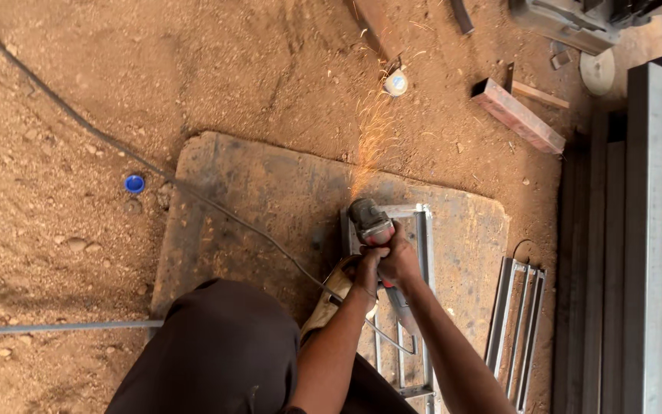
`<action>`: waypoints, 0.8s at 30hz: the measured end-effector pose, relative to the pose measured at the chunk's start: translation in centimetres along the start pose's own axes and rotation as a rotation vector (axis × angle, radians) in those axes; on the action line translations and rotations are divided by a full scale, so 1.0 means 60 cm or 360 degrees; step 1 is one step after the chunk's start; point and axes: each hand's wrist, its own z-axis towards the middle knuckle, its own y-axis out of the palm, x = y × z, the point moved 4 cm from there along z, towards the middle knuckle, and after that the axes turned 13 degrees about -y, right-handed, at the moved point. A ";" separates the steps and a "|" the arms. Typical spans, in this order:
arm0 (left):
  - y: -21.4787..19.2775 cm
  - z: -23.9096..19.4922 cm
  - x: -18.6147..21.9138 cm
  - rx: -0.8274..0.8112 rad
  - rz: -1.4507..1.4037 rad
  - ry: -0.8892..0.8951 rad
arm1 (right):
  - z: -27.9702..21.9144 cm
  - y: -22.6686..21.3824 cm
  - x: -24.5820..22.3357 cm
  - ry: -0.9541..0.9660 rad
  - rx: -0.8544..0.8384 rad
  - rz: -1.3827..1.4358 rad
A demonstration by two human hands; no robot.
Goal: The person uses an angle grinder to smooth the surfaces and joints of a metal frame on the ground. They move the grinder along various bars of the frame while sparks are visible.
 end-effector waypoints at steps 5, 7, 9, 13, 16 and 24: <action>0.007 -0.036 0.016 0.0146 0.0082 -0.0237 | 0.004 0.010 0.004 0.0007 -0.0051 -0.0149; 0.008 -0.046 0.021 0.0160 0.0061 -0.0254 | 0.002 0.010 -0.002 0.0067 -0.0091 -0.0206; 0.009 -0.051 0.029 0.0066 -0.0045 -0.0153 | -0.002 0.014 -0.008 0.0169 -0.0149 -0.0216; 0.002 -0.047 0.041 0.0037 0.0004 -0.0127 | 0.003 0.018 -0.031 0.0127 -0.0099 -0.0395; 0.007 -0.045 0.061 -0.0258 -0.0238 0.0038 | 0.012 0.022 -0.041 0.0196 -0.0132 -0.0502; -0.011 -0.027 0.056 -0.0365 -0.0329 0.0043 | -0.002 0.026 -0.067 0.0242 -0.0024 -0.0454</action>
